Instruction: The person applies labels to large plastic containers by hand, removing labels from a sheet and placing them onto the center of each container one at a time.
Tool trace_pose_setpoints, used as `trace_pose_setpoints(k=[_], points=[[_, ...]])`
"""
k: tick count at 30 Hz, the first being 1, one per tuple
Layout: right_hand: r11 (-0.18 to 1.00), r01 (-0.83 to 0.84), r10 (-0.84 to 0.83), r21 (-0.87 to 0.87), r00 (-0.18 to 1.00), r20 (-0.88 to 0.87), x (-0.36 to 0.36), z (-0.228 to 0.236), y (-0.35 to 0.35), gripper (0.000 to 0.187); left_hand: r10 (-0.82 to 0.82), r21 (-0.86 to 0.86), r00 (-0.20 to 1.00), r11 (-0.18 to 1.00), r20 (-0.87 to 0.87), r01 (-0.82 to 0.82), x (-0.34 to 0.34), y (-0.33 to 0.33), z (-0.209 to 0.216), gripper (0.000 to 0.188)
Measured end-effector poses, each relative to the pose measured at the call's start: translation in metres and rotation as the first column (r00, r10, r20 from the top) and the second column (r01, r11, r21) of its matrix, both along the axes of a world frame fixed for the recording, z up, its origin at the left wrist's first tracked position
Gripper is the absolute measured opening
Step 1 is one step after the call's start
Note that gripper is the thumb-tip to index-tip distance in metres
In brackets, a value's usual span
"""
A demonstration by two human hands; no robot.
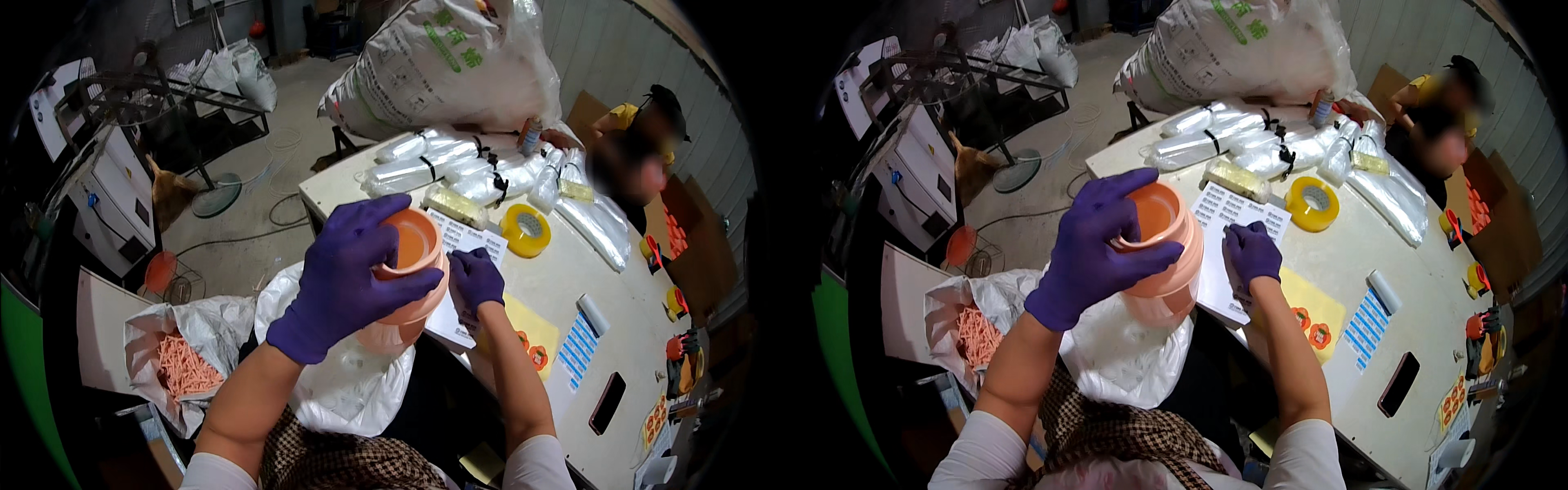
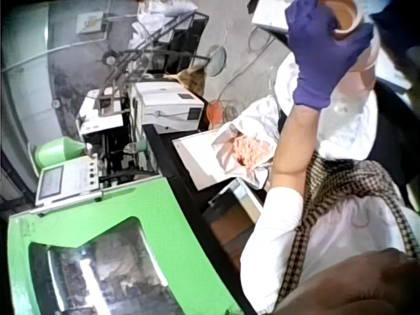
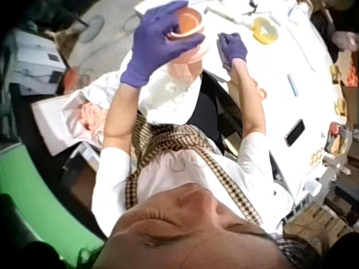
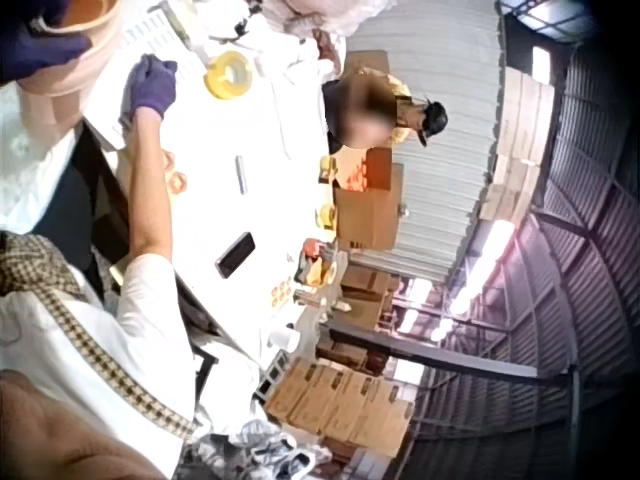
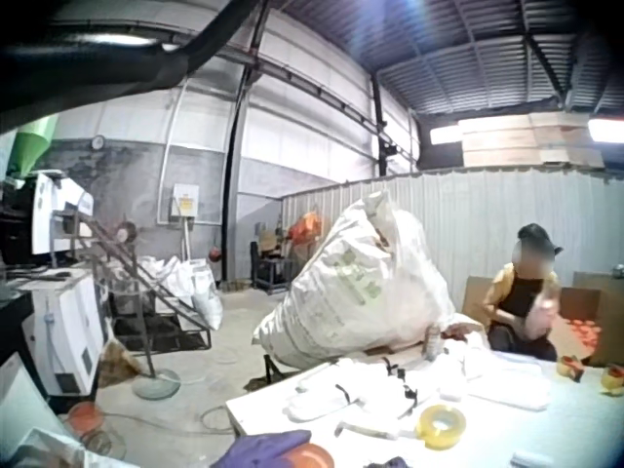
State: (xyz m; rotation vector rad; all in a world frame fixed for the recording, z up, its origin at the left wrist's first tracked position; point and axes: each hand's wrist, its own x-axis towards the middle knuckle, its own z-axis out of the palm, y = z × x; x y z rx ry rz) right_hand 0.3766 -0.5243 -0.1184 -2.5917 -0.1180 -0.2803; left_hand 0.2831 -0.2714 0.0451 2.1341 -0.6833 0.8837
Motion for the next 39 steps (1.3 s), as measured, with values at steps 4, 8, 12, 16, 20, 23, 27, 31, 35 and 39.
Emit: trace_pose_setpoints(k=[4,8,12,16,20,23,27,31,35,39], points=[[0.990,0.066,-0.069,-0.122,0.997,-0.026,0.008,0.004,0.025,0.031,0.028,-0.003,1.000,1.000,-0.014,-0.028,-0.001,0.005,0.000,0.040],[0.995,0.006,-0.021,-0.102,0.988,-0.151,0.032,-0.004,0.016,0.033,0.051,0.002,0.994,0.999,0.095,-0.051,0.001,0.014,0.000,0.040],[0.639,0.042,0.076,0.768,0.990,-0.117,0.089,-0.052,-0.088,0.040,0.085,-0.145,0.990,0.984,-0.111,-0.100,-0.023,0.051,0.023,0.029],[0.539,-0.129,0.087,0.832,0.991,0.097,-0.004,0.003,-0.057,0.040,0.200,0.405,0.940,0.911,-0.276,-0.075,-0.036,0.087,-0.043,0.030],[0.895,-0.378,0.301,0.236,0.903,0.307,-0.151,0.040,0.042,0.036,0.444,0.486,0.683,0.861,-0.579,-0.149,-0.061,0.085,-0.148,0.045],[0.882,-0.471,0.462,-0.022,0.853,0.245,-0.217,0.057,0.092,0.040,0.534,0.416,0.420,0.842,-0.733,-0.345,-0.059,0.101,-0.159,0.062],[0.816,-0.570,0.573,-0.092,0.779,0.254,-0.236,0.051,0.118,0.047,0.551,0.392,0.469,0.830,-0.690,-0.397,-0.065,0.096,-0.133,0.065],[0.778,-0.591,0.627,-0.214,0.702,0.339,-0.236,0.054,0.131,0.050,0.638,0.486,0.729,0.733,-0.249,-0.476,-0.077,0.089,-0.152,0.055],[0.759,-0.612,0.650,-0.224,0.689,0.320,-0.240,0.055,0.133,0.050,0.662,0.412,0.687,0.739,-0.300,-0.533,-0.079,0.093,-0.147,0.053],[0.767,-0.595,0.642,-0.242,0.704,0.304,-0.243,0.054,0.134,0.049,0.651,0.430,0.718,0.737,-0.246,-0.521,-0.079,0.092,-0.148,0.054]])
